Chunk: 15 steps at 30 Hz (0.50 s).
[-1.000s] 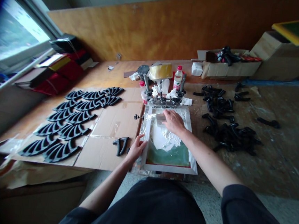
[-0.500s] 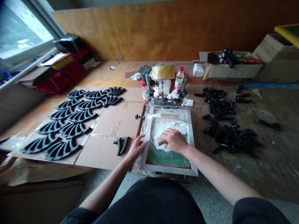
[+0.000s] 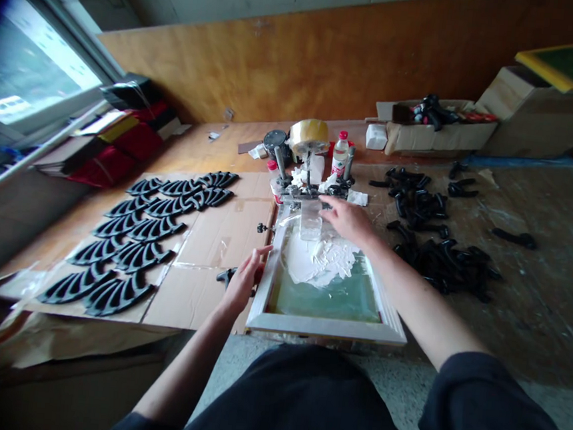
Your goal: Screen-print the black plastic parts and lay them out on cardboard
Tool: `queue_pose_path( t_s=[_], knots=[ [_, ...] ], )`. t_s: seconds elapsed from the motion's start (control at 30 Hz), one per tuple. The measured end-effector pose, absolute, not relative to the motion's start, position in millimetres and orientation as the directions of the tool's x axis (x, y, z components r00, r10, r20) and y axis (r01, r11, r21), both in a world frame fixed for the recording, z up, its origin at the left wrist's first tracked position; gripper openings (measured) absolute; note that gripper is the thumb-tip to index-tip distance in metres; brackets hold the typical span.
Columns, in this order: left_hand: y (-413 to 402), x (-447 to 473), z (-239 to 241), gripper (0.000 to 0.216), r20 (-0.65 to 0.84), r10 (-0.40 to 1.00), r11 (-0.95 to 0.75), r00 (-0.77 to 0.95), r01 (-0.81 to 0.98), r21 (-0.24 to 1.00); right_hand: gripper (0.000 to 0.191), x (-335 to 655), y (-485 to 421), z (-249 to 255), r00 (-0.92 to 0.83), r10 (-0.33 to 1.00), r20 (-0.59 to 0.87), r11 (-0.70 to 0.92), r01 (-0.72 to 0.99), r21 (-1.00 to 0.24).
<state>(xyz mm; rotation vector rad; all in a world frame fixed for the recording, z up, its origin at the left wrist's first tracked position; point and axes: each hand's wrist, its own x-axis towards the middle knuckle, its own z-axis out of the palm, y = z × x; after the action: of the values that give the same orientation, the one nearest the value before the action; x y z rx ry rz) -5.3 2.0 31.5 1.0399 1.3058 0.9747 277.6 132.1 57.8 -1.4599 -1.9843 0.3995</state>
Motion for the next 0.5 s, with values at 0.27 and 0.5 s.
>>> queue_pose_path(
  t_s=[0.27,0.5],
  knots=[
    [59.7,19.0,101.0,0.052,0.086,0.996,-0.091,-0.033,-0.231,0.969,0.034,337.5,88.6,-7.2,0.021,0.995,0.102,0.057,0.712,-0.699],
    [18.3,52.5,51.5,0.059,-0.438,0.882,0.47,0.174,-0.246,0.848,0.014,227.7,21.4,-31.4,-0.197,0.98,0.035,0.199,0.936,-0.291]
  ],
)
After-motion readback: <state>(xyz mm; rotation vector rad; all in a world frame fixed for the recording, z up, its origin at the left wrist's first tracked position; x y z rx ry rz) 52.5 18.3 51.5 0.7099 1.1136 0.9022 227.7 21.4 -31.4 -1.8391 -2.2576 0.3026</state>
